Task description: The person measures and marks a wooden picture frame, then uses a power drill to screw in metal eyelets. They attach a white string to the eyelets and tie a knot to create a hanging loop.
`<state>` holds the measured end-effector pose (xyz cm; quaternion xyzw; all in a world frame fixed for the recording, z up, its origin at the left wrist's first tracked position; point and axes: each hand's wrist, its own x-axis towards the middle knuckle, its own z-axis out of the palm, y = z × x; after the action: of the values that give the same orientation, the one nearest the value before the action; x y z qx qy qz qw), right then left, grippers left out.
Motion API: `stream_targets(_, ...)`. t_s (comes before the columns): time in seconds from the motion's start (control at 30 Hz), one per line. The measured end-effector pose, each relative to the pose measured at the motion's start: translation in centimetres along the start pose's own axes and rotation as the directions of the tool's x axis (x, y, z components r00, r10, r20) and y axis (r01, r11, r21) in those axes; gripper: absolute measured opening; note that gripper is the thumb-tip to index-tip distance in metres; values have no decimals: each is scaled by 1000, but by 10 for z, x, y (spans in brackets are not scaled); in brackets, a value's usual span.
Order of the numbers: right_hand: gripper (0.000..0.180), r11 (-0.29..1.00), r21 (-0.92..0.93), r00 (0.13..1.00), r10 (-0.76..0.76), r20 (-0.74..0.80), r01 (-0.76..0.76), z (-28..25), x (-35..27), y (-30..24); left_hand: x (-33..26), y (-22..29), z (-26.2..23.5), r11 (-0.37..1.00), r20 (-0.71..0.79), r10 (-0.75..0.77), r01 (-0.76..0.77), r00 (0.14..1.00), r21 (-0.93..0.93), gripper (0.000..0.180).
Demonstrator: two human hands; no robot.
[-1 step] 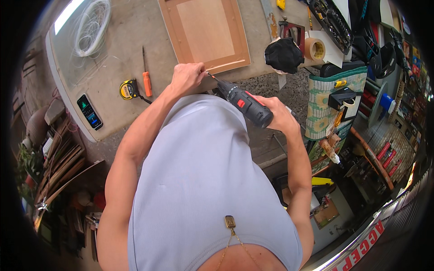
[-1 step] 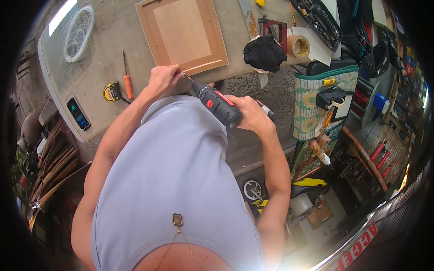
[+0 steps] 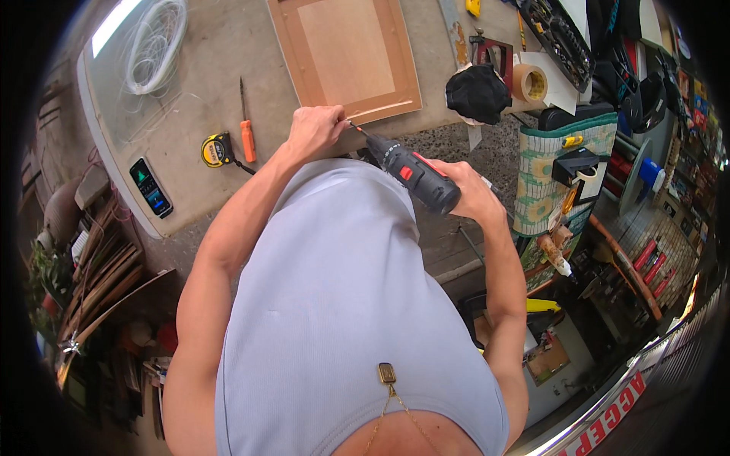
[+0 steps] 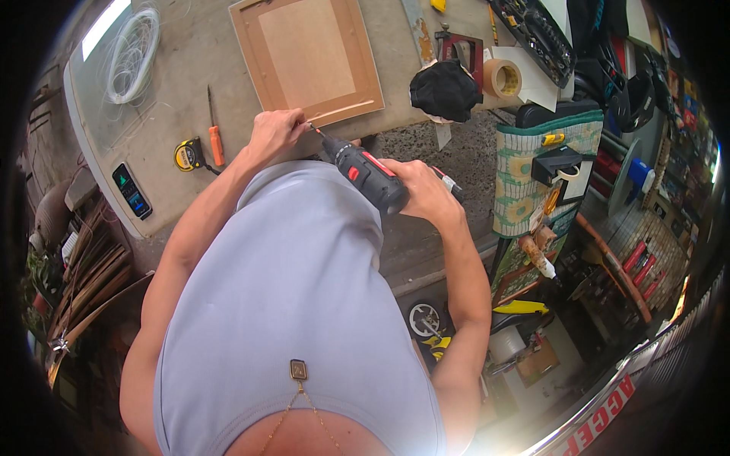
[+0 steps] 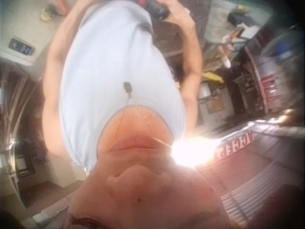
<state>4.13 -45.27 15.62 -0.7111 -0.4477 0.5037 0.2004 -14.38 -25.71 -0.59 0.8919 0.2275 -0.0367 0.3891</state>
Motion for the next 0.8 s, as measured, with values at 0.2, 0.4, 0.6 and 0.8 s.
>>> stream_targets(0.2,69,990,-130,992,-73,-104,59,5,3,-12,1,-1,0,996,43,-82,83,996,-22,20)
stream_targets(0.4,73,989,-13,983,147,-106,-149,20,3,-55,14,-12,-13,971,192,-195,217,962,-101,17)
stream_targets(0.6,63,974,28,969,226,-103,-224,32,6,-67,18,-10,-6,993,99,-65,74,993,-93,14)
stream_targets(0.8,52,948,43,934,317,-165,-315,41,10,-70,27,-16,-3,994,125,110,-108,986,-27,13)
